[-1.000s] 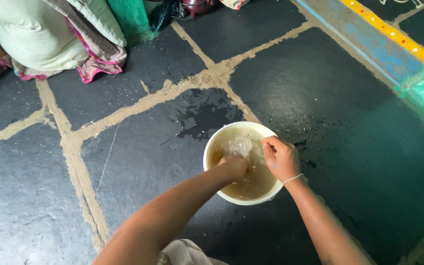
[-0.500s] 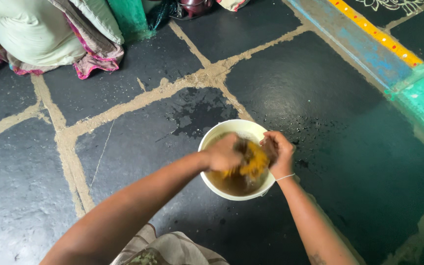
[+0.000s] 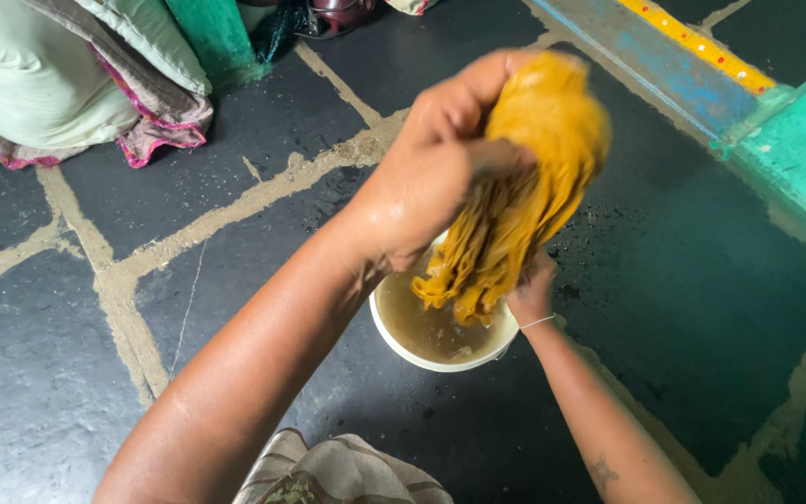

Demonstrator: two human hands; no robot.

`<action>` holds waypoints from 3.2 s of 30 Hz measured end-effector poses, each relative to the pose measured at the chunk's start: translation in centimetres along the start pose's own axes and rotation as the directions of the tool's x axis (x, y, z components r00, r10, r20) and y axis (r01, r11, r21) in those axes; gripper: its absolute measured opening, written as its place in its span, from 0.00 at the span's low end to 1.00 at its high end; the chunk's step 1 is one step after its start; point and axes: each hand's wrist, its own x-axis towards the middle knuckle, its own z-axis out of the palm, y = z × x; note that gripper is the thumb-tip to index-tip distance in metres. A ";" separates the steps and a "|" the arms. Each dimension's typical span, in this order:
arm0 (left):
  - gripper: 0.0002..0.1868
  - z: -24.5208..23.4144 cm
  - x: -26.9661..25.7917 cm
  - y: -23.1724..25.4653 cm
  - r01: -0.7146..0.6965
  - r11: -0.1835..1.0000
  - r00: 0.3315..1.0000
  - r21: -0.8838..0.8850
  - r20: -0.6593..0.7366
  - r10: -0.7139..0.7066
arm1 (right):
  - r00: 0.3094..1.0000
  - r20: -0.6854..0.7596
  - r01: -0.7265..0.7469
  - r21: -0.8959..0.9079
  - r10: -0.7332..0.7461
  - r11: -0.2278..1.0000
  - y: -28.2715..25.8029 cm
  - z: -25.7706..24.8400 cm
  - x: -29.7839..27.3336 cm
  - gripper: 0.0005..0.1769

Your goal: The person cleans a dark tiled floor using a yellow cloth and a white bucket of water. They repeatedly dip the cloth into the bucket, wring it out, and wipe the floor surface, moving the bucket as needed to reach different areas.

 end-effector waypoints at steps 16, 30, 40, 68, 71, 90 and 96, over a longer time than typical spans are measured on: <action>0.24 -5.4 -10.8 -24.1 0.096 -0.205 0.413 0.974 -0.227 -0.882 | 0.949 0.029 -0.314 0.151 0.314 0.937 0.1 1.0 0.3 0.10; 0.19 -2.0 -4.4 -10.2 0.378 0.373 0.907 0.847 -0.257 -0.335 | 0.744 0.642 -0.571 0.468 0.185 0.674 -9.0 -1.8 2.8 0.52; 0.14 0.0 -0.1 -3.1 0.019 0.978 0.872 0.206 -0.482 0.085 | 0.822 0.479 -0.512 0.381 0.310 0.770 -6.6 2.7 1.9 0.20; 0.54 -7.6 -7.5 -20.2 0.592 0.535 0.726 -0.603 0.111 -0.678 | 0.815 0.453 -0.534 0.829 0.361 0.166 -11.0 -0.5 6.8 0.36; 0.53 -7.5 -10.2 -22.7 0.493 0.561 0.781 -0.665 0.055 -0.622 | 0.789 0.410 -0.546 0.810 0.457 0.216 -8.6 0.9 7.0 0.31; 0.56 -1.9 -9.4 -20.4 0.809 0.052 0.526 0.585 -0.682 -0.508 | 0.881 0.181 -0.436 -0.054 0.438 0.899 -0.5 5.2 5.9 0.14; 0.41 -1.0 -10.5 -22.1 0.797 0.009 0.545 0.604 -0.712 -0.443 | 0.936 0.190 -0.119 -0.621 0.296 0.774 -2.7 6.0 4.2 0.13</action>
